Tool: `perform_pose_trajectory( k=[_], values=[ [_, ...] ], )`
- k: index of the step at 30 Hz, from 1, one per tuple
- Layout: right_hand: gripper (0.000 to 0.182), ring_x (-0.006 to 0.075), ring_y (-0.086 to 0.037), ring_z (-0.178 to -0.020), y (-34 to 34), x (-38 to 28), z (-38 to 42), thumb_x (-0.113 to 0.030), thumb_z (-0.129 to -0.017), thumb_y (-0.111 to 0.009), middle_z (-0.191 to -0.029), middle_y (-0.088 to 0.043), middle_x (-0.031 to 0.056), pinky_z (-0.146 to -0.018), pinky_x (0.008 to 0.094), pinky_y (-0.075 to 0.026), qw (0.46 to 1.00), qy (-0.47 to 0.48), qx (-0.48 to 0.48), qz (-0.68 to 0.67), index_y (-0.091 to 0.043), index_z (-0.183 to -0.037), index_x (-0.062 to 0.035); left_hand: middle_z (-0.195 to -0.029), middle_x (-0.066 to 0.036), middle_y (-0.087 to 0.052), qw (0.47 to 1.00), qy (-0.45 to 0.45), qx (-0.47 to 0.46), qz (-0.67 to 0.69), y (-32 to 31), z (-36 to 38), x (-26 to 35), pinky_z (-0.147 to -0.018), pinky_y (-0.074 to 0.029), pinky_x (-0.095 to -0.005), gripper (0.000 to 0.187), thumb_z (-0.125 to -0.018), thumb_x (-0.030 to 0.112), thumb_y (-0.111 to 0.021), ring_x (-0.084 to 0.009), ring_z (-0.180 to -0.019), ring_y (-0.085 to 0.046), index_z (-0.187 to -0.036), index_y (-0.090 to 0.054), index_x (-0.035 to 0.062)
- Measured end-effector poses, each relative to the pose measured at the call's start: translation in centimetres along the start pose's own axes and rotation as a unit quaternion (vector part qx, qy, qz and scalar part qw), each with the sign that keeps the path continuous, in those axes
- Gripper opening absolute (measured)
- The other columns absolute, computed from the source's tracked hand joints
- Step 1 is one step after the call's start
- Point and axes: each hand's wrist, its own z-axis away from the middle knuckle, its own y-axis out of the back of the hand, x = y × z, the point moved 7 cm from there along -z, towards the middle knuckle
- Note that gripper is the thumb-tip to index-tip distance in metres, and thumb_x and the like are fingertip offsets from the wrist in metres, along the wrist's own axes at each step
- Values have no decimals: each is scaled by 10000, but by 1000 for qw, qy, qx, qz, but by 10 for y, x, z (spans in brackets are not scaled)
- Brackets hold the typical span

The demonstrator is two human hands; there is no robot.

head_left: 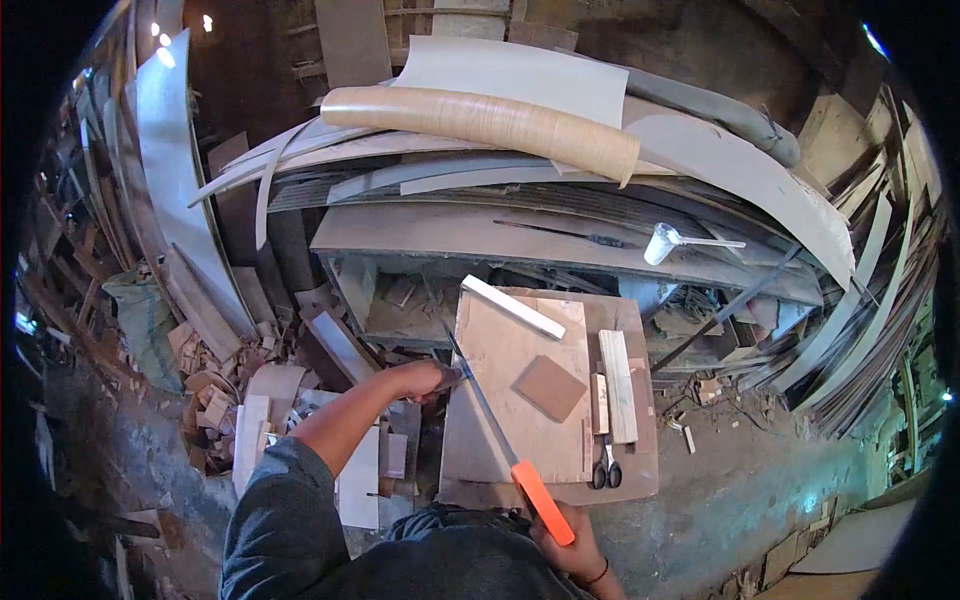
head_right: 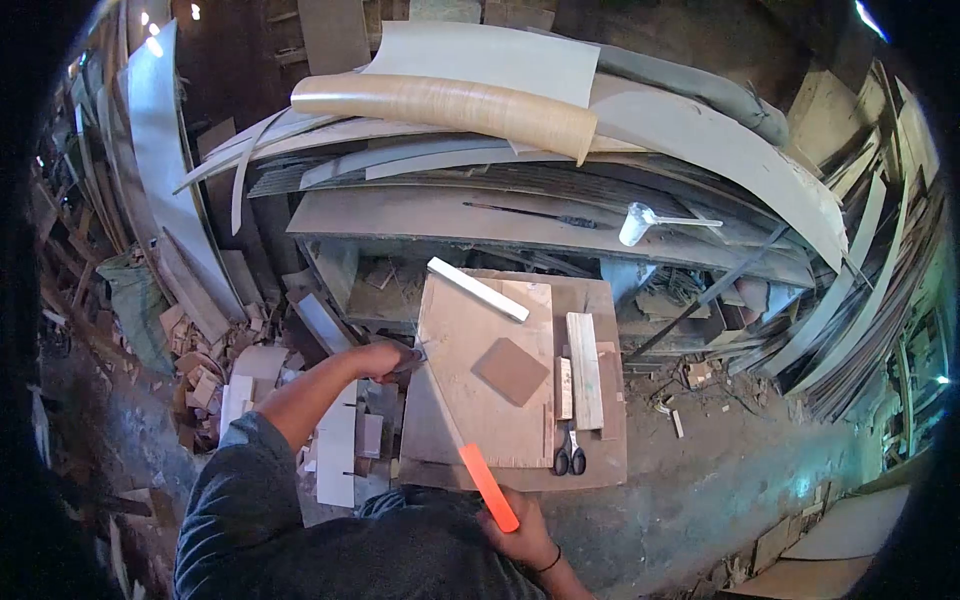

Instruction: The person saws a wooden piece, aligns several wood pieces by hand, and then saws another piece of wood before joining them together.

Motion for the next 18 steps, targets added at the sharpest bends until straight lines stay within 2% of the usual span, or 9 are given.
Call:
perform_pose_trajectory(
  k=[2,4,6,8,11,12,14,17,18],
  values=[
    [249,372,-589,-734,0,-8,-11,-128,-754,-676,-784,-598,169,-707,417,-483,1000,21,4,13,-608,-956,0,-533,-48,-500,999,9,-21,28,-1,3,2,-419,-334,-379,599,-959,557,-431,-170,-416,-425,-641,-561,66],
    [276,402,-577,-750,7,-5,-9,-137,-756,-678,-792,-589,183,-709,427,-480,1000,24,7,16,-597,-981,0,-530,-48,-496,994,-84,-15,-61,3,8,16,-413,-326,-371,573,-957,539,-454,-168,-411,-420,-656,-560,63],
    [240,381,-578,-716,4,23,8,-143,-751,-687,-764,-584,168,-687,414,-476,1000,-8,-8,13,-604,-924,1,-525,-46,-488,990,-122,-9,-64,-3,8,19,-403,-317,-362,540,-957,513,-475,-165,-405,-414,-670,-554,62],
    [209,373,-579,-696,2,30,24,-138,-750,-692,-751,-585,158,-672,404,-475,999,33,-22,-3,-609,-886,-3,-532,-43,-485,996,-84,-2,3,-2,5,14,-398,-320,-349,485,-960,468,-486,-160,-404,-419,-701,-551,64],
    [162,324,-589,-667,9,55,62,-126,-751,-702,-724,-583,134,-655,383,-474,993,-50,-44,103,-596,-806,-17,-586,-36,-510,997,30,-15,66,-3,4,1,-419,-368,-325,345,-969,360,-467,-154,-428,-463,-807,-567,72],
    [299,276,-586,-762,13,76,89,-177,-774,-725,-859,-580,116,-709,362,-481,996,-84,11,-15,-550,-964,-26,-585,-38,-509,996,31,-17,87,-5,3,-1,-414,-367,-322,339,-966,364,-471,-152,-430,-463,-822,-568,73],
    [602,179,-579,-952,15,134,155,-278,-821,-772,-1127,-573,82,-819,321,-494,952,-141,117,-244,-459,-1279,-45,-582,-41,-507,991,31,-16,128,-5,2,-6,-403,-364,-316,331,-960,373,-479,-147,-433,-464,-852,-570,74],
    [672,214,-563,-1050,26,185,192,-210,-847,-744,-1239,-532,104,-901,355,-482,991,-20,78,-106,-363,-1378,-53,-582,-46,-509,991,28,-20,127,-8,-1,-7,-386,-350,-310,322,-965,370,-465,-138,-439,-457,-882,-576,79],
    [403,247,-574,-852,25,143,157,-165,-803,-725,-980,-555,117,-771,362,-476,996,-21,55,-73,-471,-1087,-33,-581,-50,-509,993,33,-10,114,-8,-3,-8,-397,-362,-315,314,-960,365,-474,-144,-445,-465,-907,-581,74]
  ],
)
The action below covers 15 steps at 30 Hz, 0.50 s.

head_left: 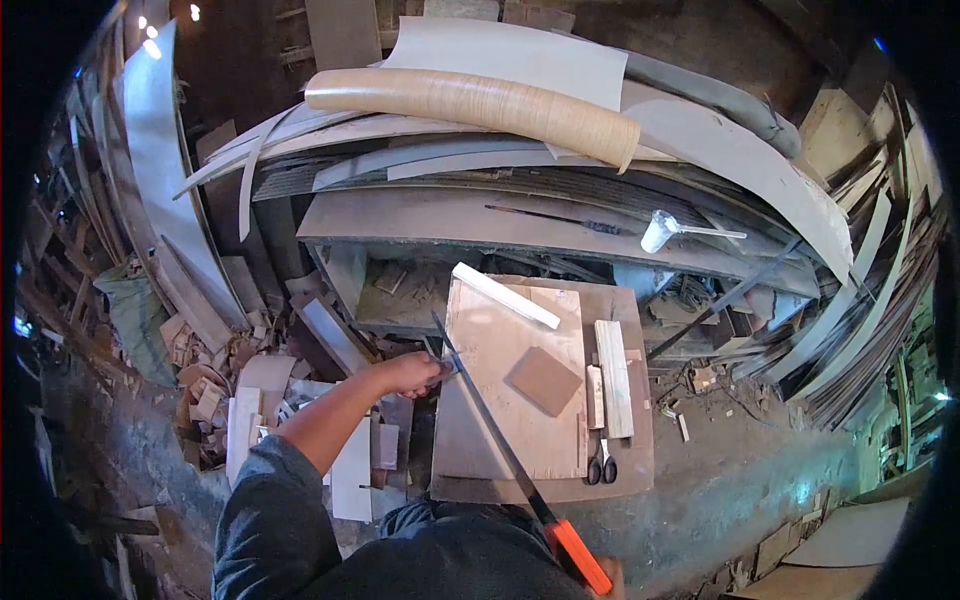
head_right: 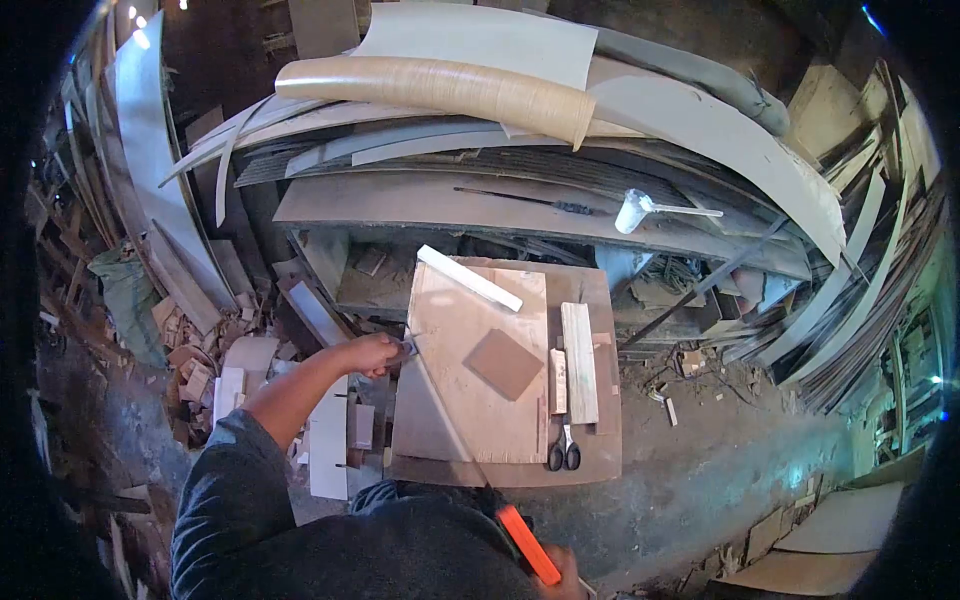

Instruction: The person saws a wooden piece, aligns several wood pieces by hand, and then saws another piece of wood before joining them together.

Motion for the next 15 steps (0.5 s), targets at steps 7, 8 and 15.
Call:
perform_pose_trajectory(
  k=[7,8,15],
  values=[
    [193,293,-580,-643,-80,-132,-171,-112,-757,-696,-730,-565,154,-630,378,-470,997,39,-60,37,-587,-864,5,-643,-124,-596,931,-168,5,-324,0,5,26,-576,-483,-411,441,-1000,421,-418,-266,-591,-609,-960,-623,33],
    [195,301,-582,-640,-82,-135,-176,-113,-753,-698,-728,-564,156,-628,381,-471,998,45,-47,15,-588,-864,3,-659,-134,-612,917,-196,1,-347,0,-3,21,-608,-493,-424,446,-1005,417,-402,-280,-618,-623,-974,-632,36],
    [183,303,-577,-614,-63,-109,-141,-128,-749,-697,-705,-557,141,-610,387,-470,995,68,-45,58,-597,-843,-8,-848,-219,-673,885,-209,147,-388,0,15,29,-745,-509,-512,448,-999,406,-390,-418,-816,-659,-1085,-632,39]
  ],
)
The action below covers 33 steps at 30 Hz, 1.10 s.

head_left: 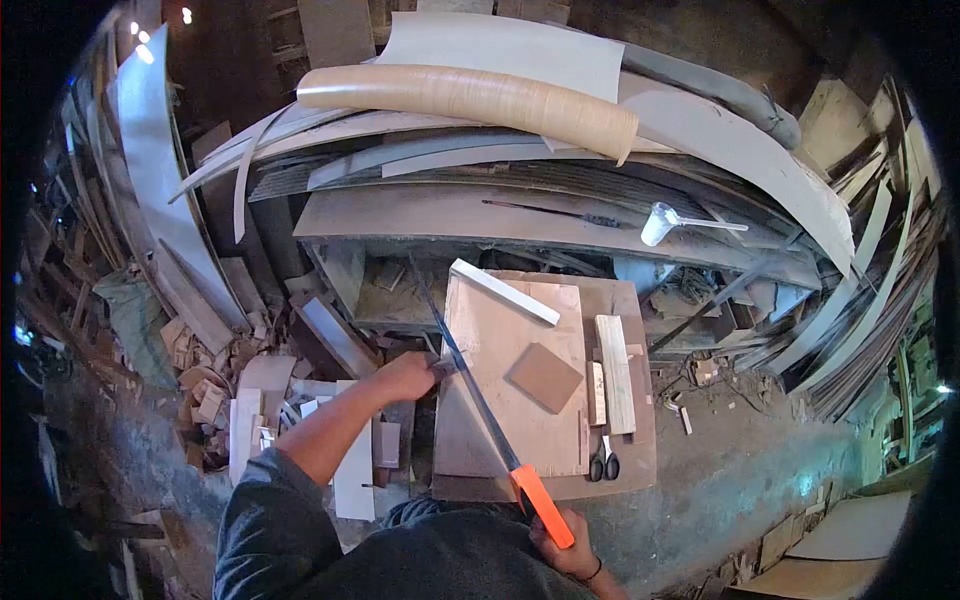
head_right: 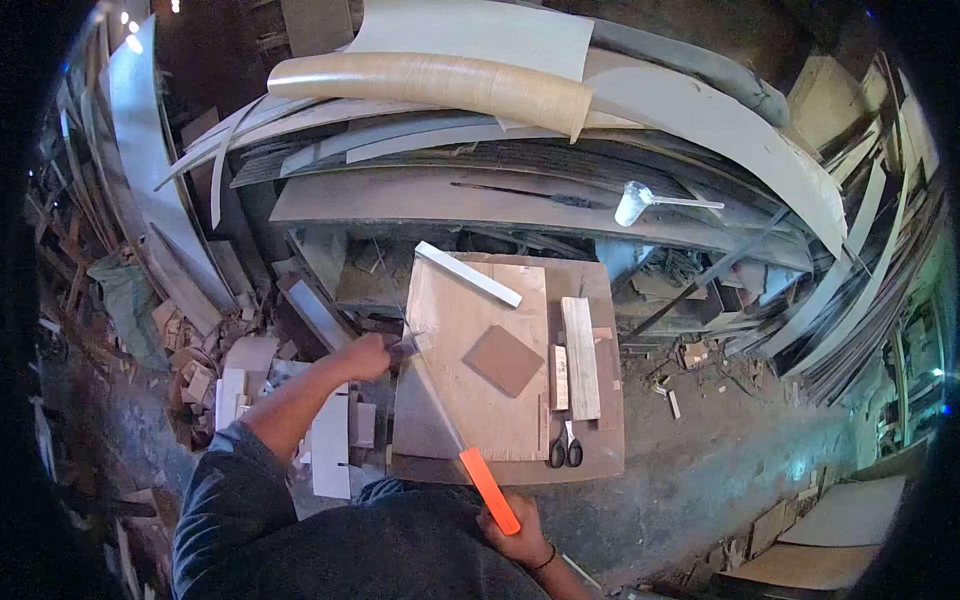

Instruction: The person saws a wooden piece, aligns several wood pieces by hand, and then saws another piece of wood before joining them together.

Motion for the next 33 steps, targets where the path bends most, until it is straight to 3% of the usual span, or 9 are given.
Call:
perform_pose_trajectory(
  k=[2,5,8,11,14,17,20,23,33],
  values=[
    [166,298,-581,-608,4,3,4,-128,-749,-702,-701,-563,137,-602,384,-468,1000,14,8,6,-603,-814,-12,-878,-240,-669,993,105,44,22,20,18,24,-766,-510,-531,445,-992,414,-405,-446,-847,-651,-1078,-624,36],
    [158,290,-572,-594,13,-13,6,-122,-743,-712,-701,-570,127,-593,371,-463,999,-4,30,-25,-602,-787,-18,-853,-257,-667,992,118,40,-4,40,35,54,-744,-517,-546,432,-979,419,-427,-438,-816,-660,-1034,-610,31],
    [165,283,-556,-587,13,-7,18,-116,-745,-709,-699,-566,119,-590,369,-461,1000,-3,16,-3,-597,-811,-14,-814,-252,-669,991,112,51,-53,36,35,62,-694,-523,-547,409,-975,401,-442,-431,-755,-666,-969,-590,20],
    [188,281,-555,-587,20,-16,30,-129,-735,-720,-694,-564,115,-589,369,-460,994,-26,90,-60,-591,-814,-17,-772,-233,-670,991,101,69,-58,28,35,57,-659,-531,-530,393,-973,384,-448,-417,-713,-669,-961,-581,15],
    [202,295,-559,-578,26,-12,34,-149,-725,-726,-670,-557,107,-574,369,-456,999,-39,15,-18,-592,-807,-23,-763,-227,-668,990,115,53,-64,33,36,61,-641,-531,-523,369,-969,364,-455,-407,-712,-670,-958,-576,15],
    [229,309,-569,-563,32,12,60,-206,-716,-730,-653,-559,105,-564,368,-462,998,12,51,46,-600,-804,-40,-767,-215,-671,992,80,70,-73,31,36,62,-644,-531,-523,351,-946,358,-485,-397,-715,-674,-919,-587,23],
    [269,314,-571,-541,31,19,62,-285,-713,-717,-628,-560,108,-547,376,-461,997,-5,34,70,-596,-747,-48,-774,-208,-669,992,78,60,-76,34,34,60,-640,-528,-521,331,-912,353,-537,-399,-711,-670,-883,-605,30],
    [302,309,-574,-533,33,7,59,-337,-683,-704,-607,-552,111,-534,387,-457,997,1,64,48,-578,-677,-63,-784,-201,-669,990,63,125,-30,34,39,56,-654,-529,-512,327,-884,354,-584,-403,-724,-664,-857,-622,31],
    [210,349,-547,-536,47,5,31,-242,-656,-677,-599,-533,114,-523,403,-443,987,-3,94,127,-560,-658,-68,-836,-236,-657,952,52,204,223,51,61,74,-675,-518,-406,418,-884,329,-677,-355,-776,-680,-1153,-620,15]
  ],
)
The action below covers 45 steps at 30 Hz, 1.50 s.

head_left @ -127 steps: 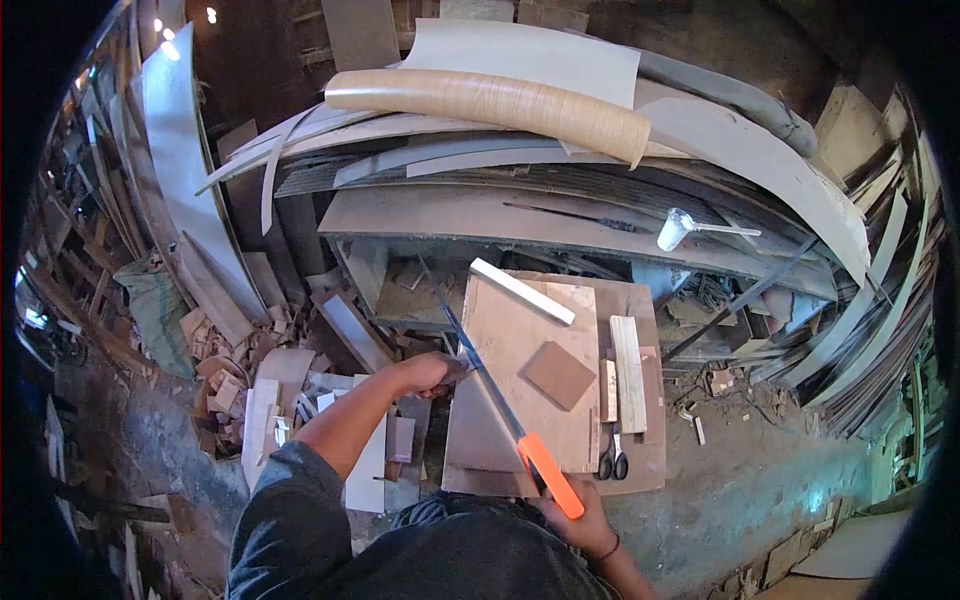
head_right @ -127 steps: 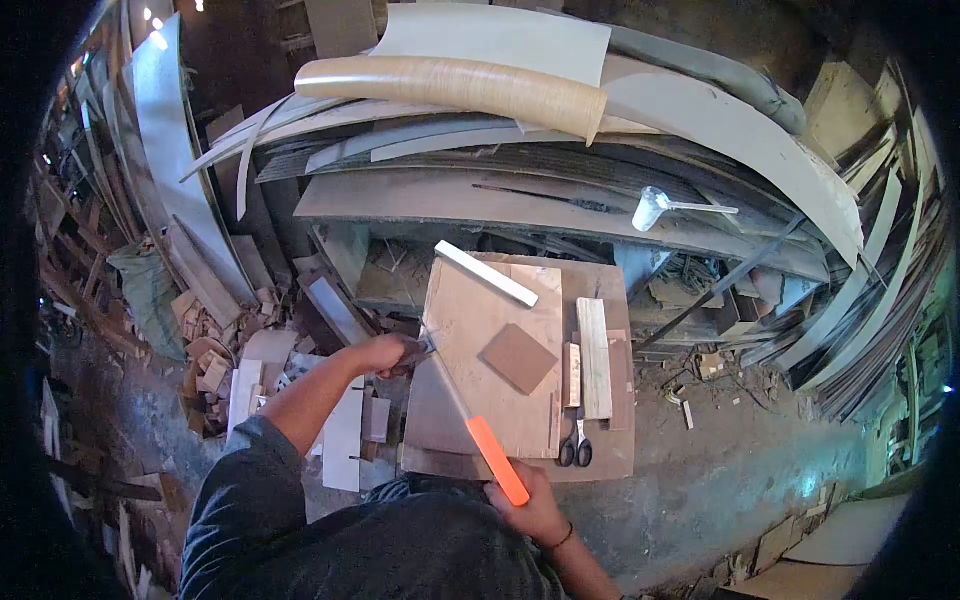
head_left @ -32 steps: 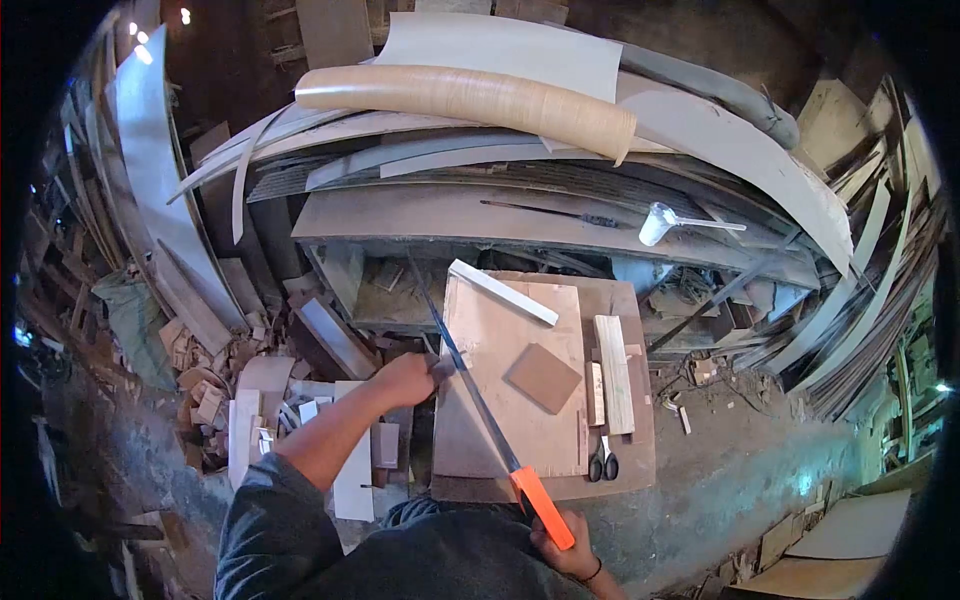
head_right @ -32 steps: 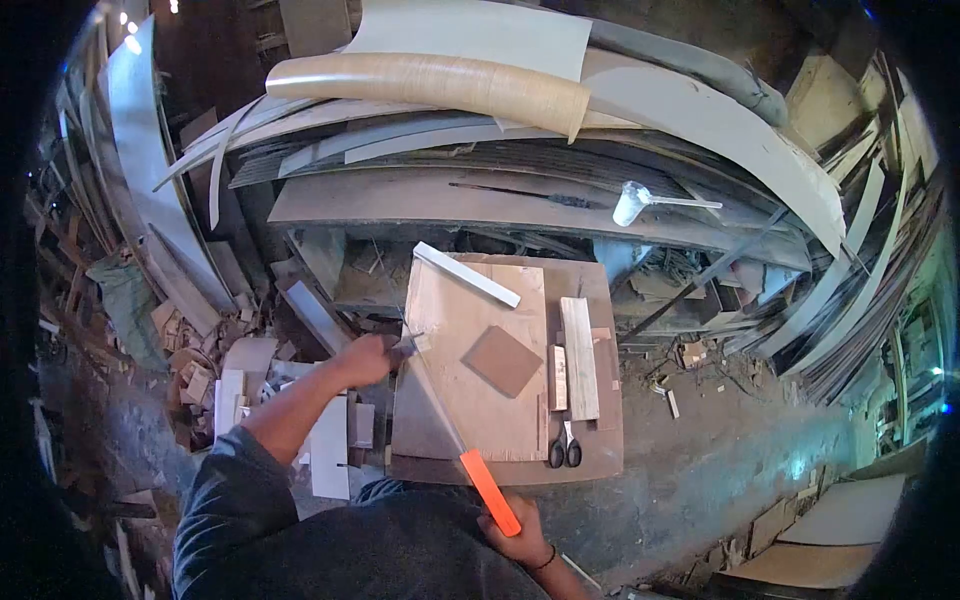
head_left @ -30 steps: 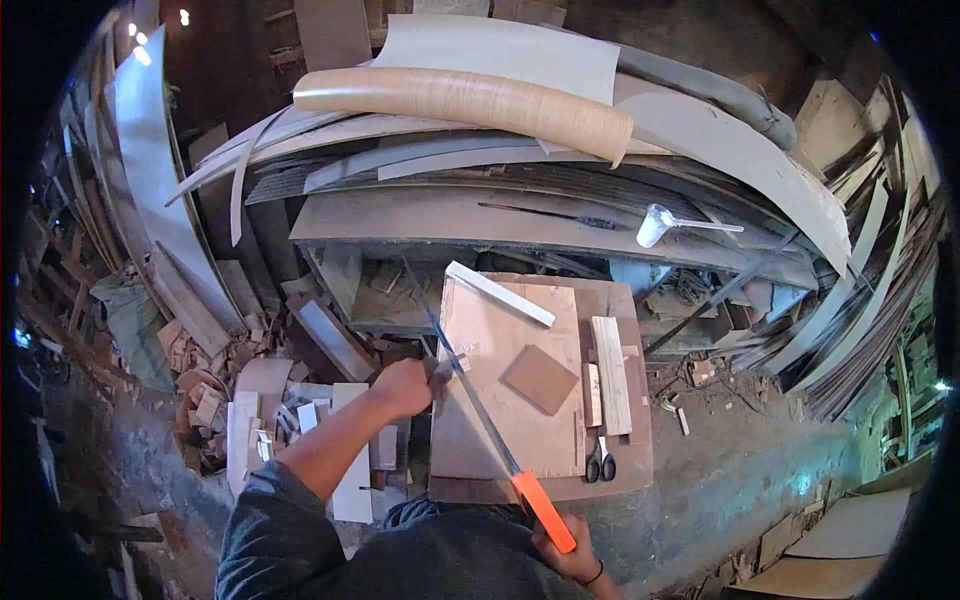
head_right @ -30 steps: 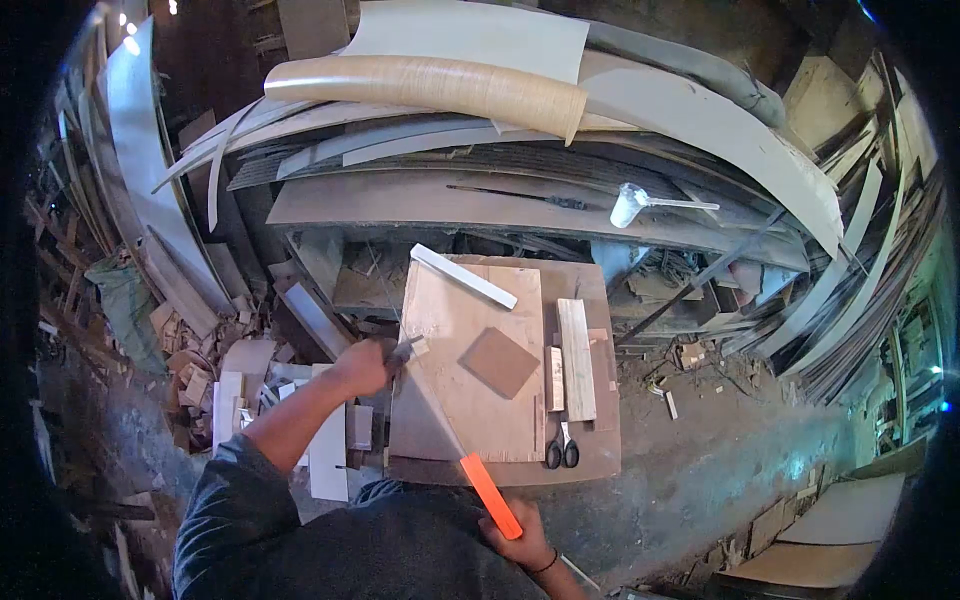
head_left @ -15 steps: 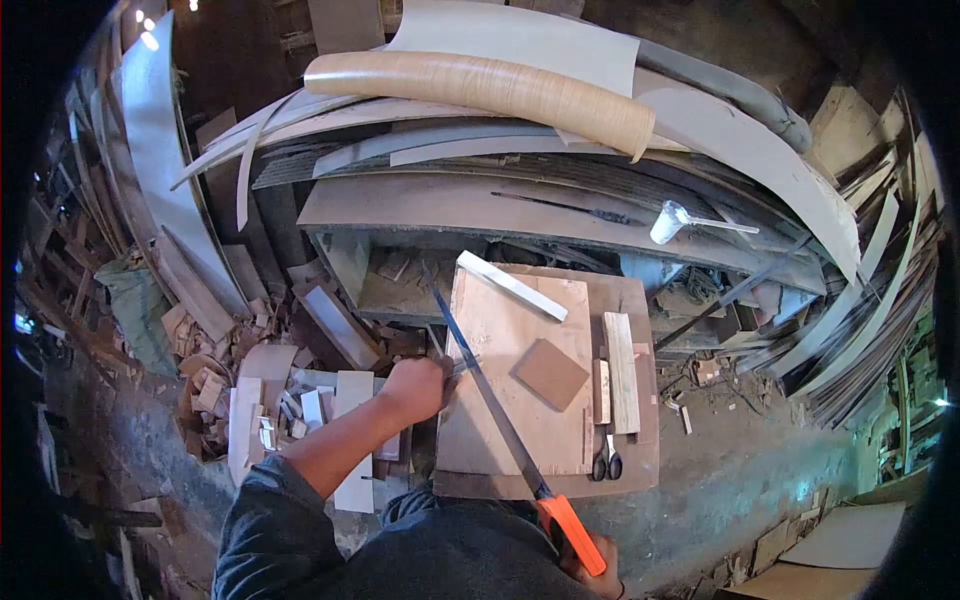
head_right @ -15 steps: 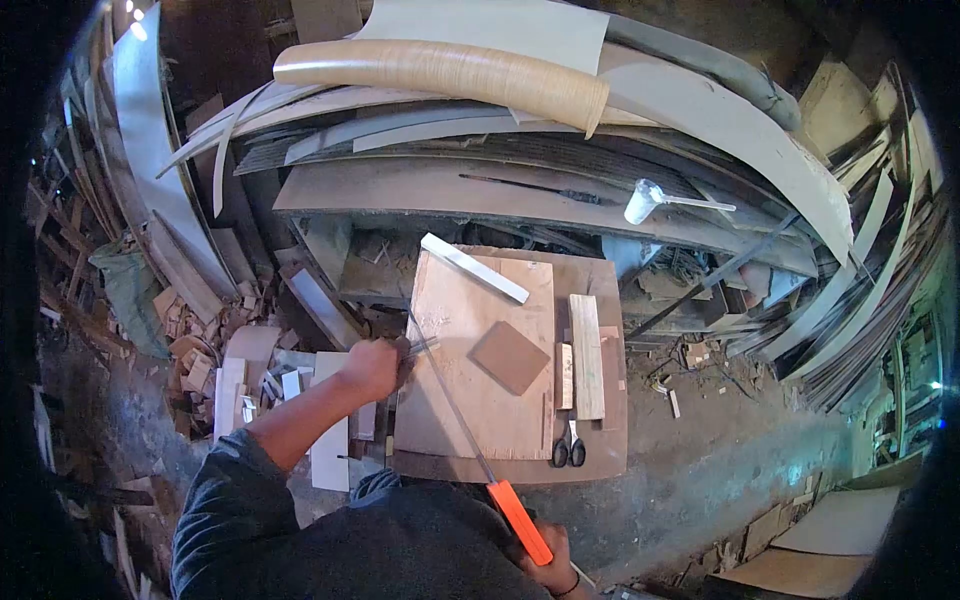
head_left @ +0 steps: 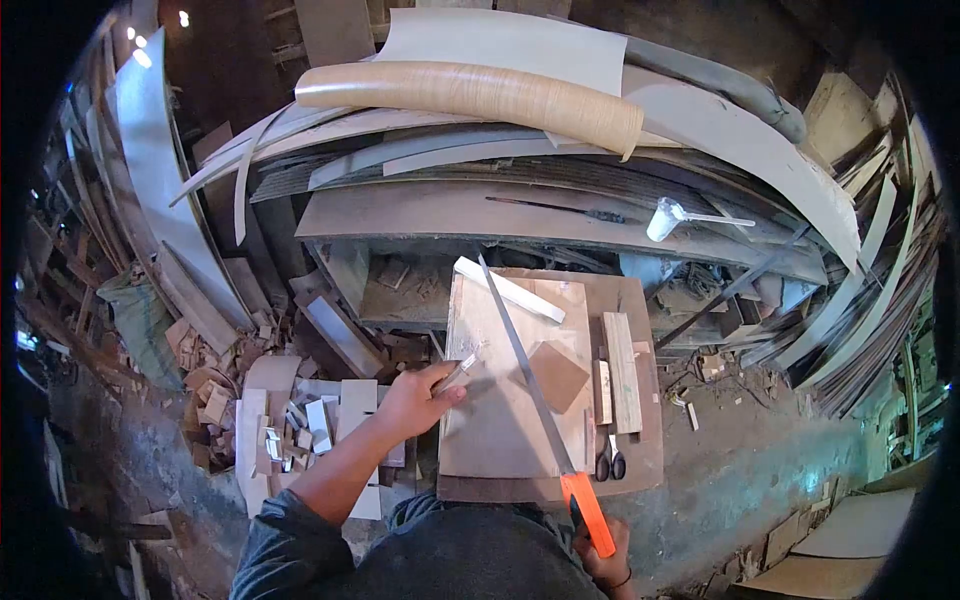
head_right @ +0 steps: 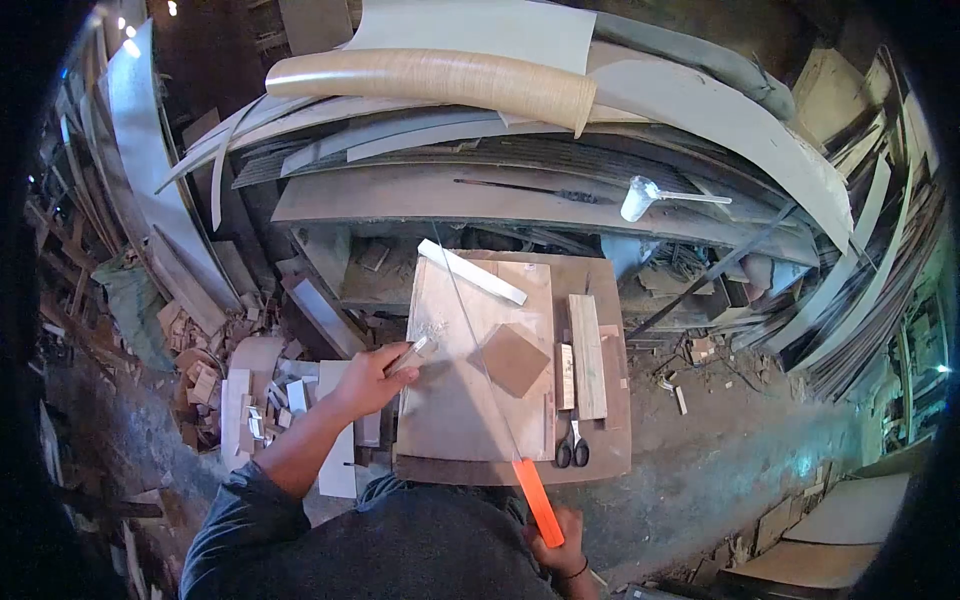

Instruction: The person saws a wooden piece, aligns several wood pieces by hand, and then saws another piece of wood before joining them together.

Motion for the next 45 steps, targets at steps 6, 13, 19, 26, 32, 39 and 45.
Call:
perform_pose_trajectory(
  k=[6,13,19,26,32,39,45],
  values=[
    [141,345,-596,-596,-6,-30,-33,-159,-700,-688,-677,-582,132,-551,404,-483,993,84,-19,80,-592,-732,-61,-813,-110,-675,942,127,-124,286,-19,14,-15,-641,-532,-304,298,-946,208,-617,-173,-725,-675,-1131,-599,-25],
    [186,290,-628,-765,-19,-23,-48,-210,-695,-703,-800,-618,72,-659,432,-493,955,165,-76,236,-632,-840,-119,-867,-88,-654,858,175,-170,452,-6,37,30,-647,-554,-313,244,-996,215,-534,-171,-715,-661,-1131,-548,13],
    [172,225,-592,-879,-23,-1,-36,-235,-731,-654,-847,-596,-18,-825,421,-438,907,213,-115,346,-657,-900,-202,-940,-116,-650,843,207,-144,476,-23,31,16,-692,-576,-335,267,-984,197,-549,-214,-775,-679,-1153,-534,-9],
    [193,179,-501,-1057,-17,1,-35,-251,-772,-633,-917,-566,-52,-1027,570,-315,880,209,-124,408,-655,-963,-227,-1002,-129,-639,808,208,-154,529,-33,29,30,-779,-588,-358,299,-969,165,-579,-231,-844,-684,-1194,-517,-23],
    [247,238,-471,-1144,-13,-2,-39,-222,-770,-652,-1077,-546,2,-1091,672,-207,885,138,-127,426,-631,-1016,-212,-1045,-139,-633,778,194,-127,584,-41,27,39,-833,-578,-372,303,-961,97,-567,-245,-911,-680,-1233,-494,-16],
    [310,328,-413,-1270,10,-29,-41,-209,-693,-712,-1156,-495,54,-1083,680,-209,945,103,-122,284,-609,-984,-185,-1112,-160,-613,766,189,-104,606,-47,23,38,-919,-546,-373,349,-955,38,-552,-259,-1021,-653,-1287,-463,-20],
    [344,387,-440,-1218,32,-52,-98,-120,-665,-699,-1124,-497,118,-1092,600,-268,962,110,-56,244,-590,-991,-118,-1118,-171,-612,774,177,-108,598,-44,13,39,-926,-541,-376,368,-956,30,-542,-262,-1035,-650,-1305,-442,-27]
  ],
)
